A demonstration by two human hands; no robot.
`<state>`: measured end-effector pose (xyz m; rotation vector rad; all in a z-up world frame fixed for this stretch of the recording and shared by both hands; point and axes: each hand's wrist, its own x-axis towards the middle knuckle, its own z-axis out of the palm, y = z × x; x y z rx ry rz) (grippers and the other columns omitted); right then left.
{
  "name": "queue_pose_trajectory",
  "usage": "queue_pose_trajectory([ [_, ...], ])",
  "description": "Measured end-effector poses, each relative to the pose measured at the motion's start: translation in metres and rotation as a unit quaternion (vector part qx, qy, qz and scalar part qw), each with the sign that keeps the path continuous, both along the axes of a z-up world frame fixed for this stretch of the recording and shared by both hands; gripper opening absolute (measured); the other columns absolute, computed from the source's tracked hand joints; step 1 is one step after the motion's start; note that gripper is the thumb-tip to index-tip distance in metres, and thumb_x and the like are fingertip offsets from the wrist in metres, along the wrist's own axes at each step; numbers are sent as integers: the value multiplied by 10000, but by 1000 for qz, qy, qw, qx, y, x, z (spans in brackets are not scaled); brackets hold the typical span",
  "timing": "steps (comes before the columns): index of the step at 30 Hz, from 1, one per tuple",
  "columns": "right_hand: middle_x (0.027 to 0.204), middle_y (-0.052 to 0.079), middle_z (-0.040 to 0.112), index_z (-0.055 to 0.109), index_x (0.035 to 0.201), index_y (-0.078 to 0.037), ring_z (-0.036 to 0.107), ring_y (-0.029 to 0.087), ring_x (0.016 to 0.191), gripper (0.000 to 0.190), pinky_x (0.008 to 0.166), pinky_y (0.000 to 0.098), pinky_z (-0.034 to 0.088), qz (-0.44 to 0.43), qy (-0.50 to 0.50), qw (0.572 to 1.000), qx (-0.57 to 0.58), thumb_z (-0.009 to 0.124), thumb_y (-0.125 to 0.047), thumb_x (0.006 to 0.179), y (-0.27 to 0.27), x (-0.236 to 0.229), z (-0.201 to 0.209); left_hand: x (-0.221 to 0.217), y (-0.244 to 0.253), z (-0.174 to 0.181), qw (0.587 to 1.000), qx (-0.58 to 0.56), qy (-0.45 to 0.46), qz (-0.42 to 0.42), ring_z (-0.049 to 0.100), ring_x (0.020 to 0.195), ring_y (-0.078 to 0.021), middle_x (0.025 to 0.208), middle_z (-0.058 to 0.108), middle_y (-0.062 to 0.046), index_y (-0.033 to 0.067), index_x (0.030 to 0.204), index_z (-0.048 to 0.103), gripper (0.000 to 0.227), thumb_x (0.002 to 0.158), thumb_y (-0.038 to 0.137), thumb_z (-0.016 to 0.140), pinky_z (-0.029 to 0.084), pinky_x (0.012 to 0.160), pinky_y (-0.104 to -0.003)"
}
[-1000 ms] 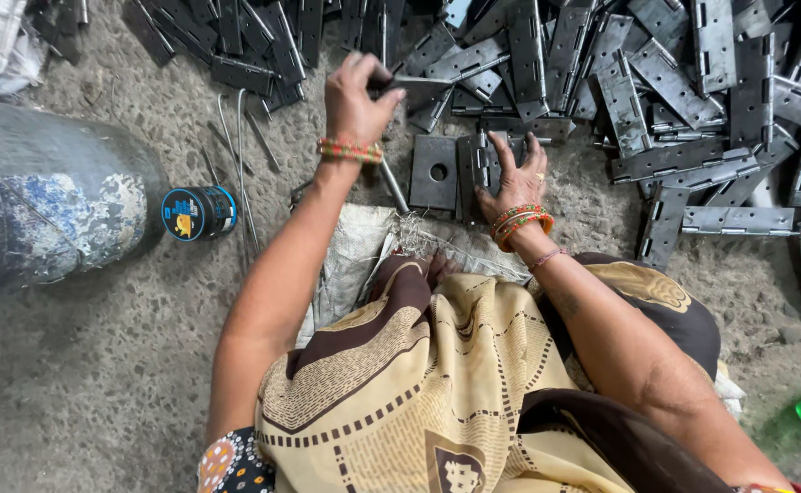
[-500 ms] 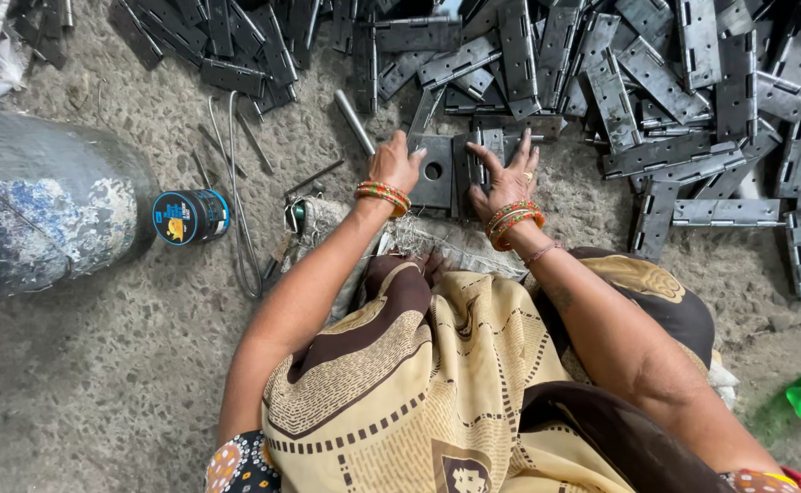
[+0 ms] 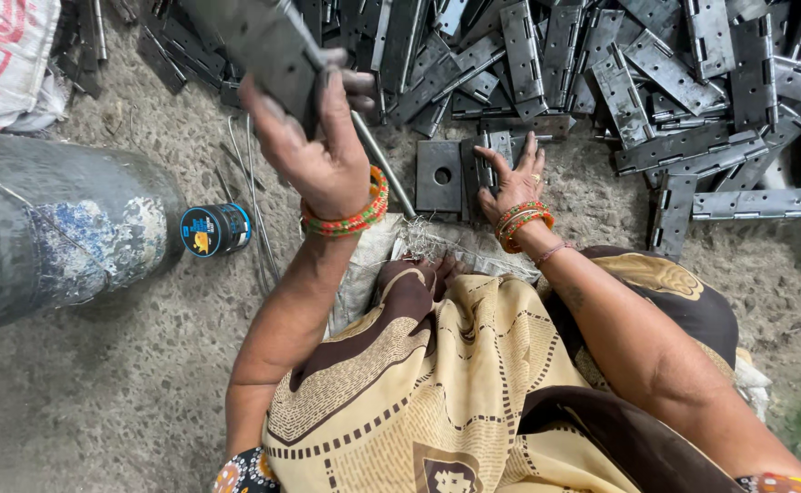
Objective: The person sits on the floor and assembles metal door hinges using a metal rod and a block. They repeatedly insert the rod into the hinge, strike it with a hammer, and then place the assembled hinge aside.
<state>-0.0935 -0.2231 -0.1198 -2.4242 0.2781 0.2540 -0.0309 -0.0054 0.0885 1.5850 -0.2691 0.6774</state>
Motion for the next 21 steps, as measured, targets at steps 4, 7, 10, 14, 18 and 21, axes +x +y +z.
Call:
queue_pose_trajectory([
  [4,1697,222,9,551,1406,-511,83,560,1525,774,1181,668,259,5,-11,1000,-5,791,-181,748,-2,-2,-1,-10,-27,-71,997,32,-73,21,712,844,-150,1127,646,-86,47,1423,324,416,1097,-22,574,644,691,-321],
  [7,1690,239,13,548,1417,-499,96,576,1513,778,1190,653,269,6,-31,1000,-3,782,-178,748,-1,1,0,-27,-27,-150,867,385,315,-19,722,603,-272,696,700,-132,43,1192,452,315,970,115,663,589,530,-374],
  [10,1693,247,28,548,1425,-486,115,588,1515,754,1193,642,282,0,-28,1000,6,758,-169,774,-2,0,-4,-37,-9,-222,808,469,355,-39,713,628,-339,707,685,-181,39,1073,432,298,925,124,676,578,524,-414],
  [14,1687,257,41,554,1424,-457,129,597,1505,734,1187,630,292,5,-23,1000,7,742,-155,782,-6,0,-2,-29,0,-245,823,464,325,-51,677,624,-325,697,676,-180,13,1076,465,276,932,111,679,562,580,-422],
  [18,1674,286,52,540,1456,-430,150,603,1490,742,1191,620,304,11,-23,1000,-3,746,-156,797,-3,-2,-4,1,-6,-173,821,107,549,-116,628,516,-141,732,703,-89,5,1260,538,416,881,137,653,513,440,-303],
  [21,1676,290,48,531,1450,-435,144,593,1498,786,1197,595,305,17,-34,999,21,757,-136,758,-9,-2,-10,5,-7,-88,896,3,413,-160,598,518,-114,769,700,-105,-46,1183,590,309,962,169,605,464,416,-263],
])
